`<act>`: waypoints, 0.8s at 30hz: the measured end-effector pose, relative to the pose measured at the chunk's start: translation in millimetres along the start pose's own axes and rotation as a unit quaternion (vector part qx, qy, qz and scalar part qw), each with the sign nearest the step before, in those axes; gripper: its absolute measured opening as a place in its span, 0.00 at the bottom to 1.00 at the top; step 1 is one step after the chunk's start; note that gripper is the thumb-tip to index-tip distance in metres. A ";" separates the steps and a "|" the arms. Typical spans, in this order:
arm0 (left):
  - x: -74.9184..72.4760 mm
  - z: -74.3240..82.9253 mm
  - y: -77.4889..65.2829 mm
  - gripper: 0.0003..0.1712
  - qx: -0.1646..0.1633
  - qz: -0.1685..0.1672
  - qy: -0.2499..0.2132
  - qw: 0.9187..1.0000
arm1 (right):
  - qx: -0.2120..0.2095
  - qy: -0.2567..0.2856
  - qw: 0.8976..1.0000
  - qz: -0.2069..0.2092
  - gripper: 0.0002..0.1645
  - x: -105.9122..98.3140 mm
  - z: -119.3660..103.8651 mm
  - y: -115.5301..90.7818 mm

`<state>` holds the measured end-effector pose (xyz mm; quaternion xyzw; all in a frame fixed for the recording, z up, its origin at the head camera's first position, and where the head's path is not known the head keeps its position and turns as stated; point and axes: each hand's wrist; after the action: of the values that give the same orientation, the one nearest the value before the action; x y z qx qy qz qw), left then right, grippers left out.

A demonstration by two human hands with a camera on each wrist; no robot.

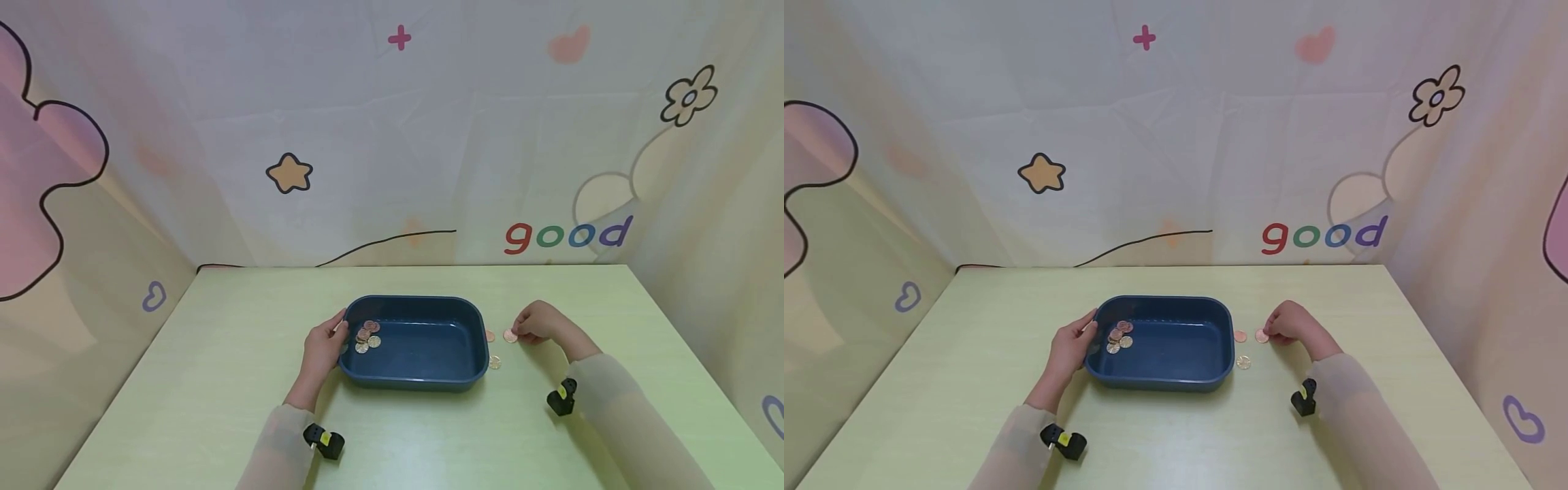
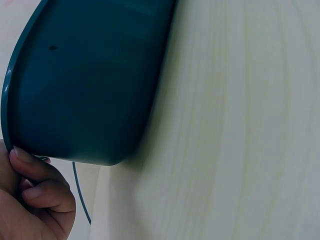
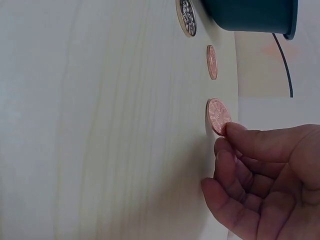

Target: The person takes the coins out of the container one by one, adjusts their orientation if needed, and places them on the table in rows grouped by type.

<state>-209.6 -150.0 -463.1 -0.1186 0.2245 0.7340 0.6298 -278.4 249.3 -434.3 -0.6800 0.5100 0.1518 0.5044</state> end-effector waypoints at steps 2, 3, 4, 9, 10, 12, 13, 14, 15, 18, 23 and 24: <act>-0.2 -0.3 -0.1 0.24 0.004 0.001 0.001 1.000 | 0.004 -0.004 1.000 0.001 0.10 -0.1 -0.4 1.2; -0.3 -0.5 0.0 0.24 0.006 0.001 0.002 1.000 | 0.005 -0.007 1.000 0.002 0.10 -0.1 -0.6 1.9; -0.3 -0.7 0.0 0.24 0.008 0.001 0.003 1.000 | 0.006 -0.010 1.000 0.002 0.10 -0.1 -0.6 2.7; -0.1 -0.4 0.0 0.24 0.006 0.001 0.004 1.000 | 0.016 -0.022 1.000 0.003 0.09 0.5 -1.0 5.7; -0.1 0.3 0.0 0.24 0.005 0.001 0.003 1.000 | 0.019 -0.024 1.000 0.004 0.09 0.4 -1.4 5.7; 0.0 1.4 0.1 0.24 0.001 0.001 0.000 1.000 | 0.022 -0.030 0.999 0.006 0.09 0.6 -2.3 6.1; -0.2 2.0 -0.2 0.24 0.002 0.002 -0.001 1.000 | 0.020 -0.035 0.999 0.007 0.09 0.8 -2.6 6.4; -0.4 2.4 -0.5 0.24 0.002 0.002 -0.001 1.000 | 0.021 -0.039 0.999 0.010 0.09 1.2 -3.1 6.6; -0.5 2.7 -0.9 0.24 0.003 0.002 0.000 1.000 | 0.021 -0.045 0.999 0.012 0.10 1.8 -3.7 6.7; -0.6 2.9 -2.1 0.24 -0.002 0.002 -0.004 1.000 | 0.026 -0.058 0.998 0.021 0.10 4.1 -4.8 7.7; -0.6 3.1 -2.0 0.24 0.000 0.003 -0.007 1.000 | 0.028 -0.063 0.997 0.025 0.10 5.2 -5.3 8.3; -0.5 3.0 -1.6 0.24 -0.001 0.004 -0.006 1.000 | 0.027 -0.059 0.998 0.020 0.10 4.2 -5.0 8.3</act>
<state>-207.7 -148.8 -460.5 -0.1139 0.2200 0.7375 0.6283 -285.1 243.1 -439.5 -0.6458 0.4972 0.1879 0.5482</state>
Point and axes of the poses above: each hand's wrist, its own y-axis towards the middle knuckle, its own x-axis out of the palm, z = x × y, and after that the axes turned 15 degrees about x, right-handed
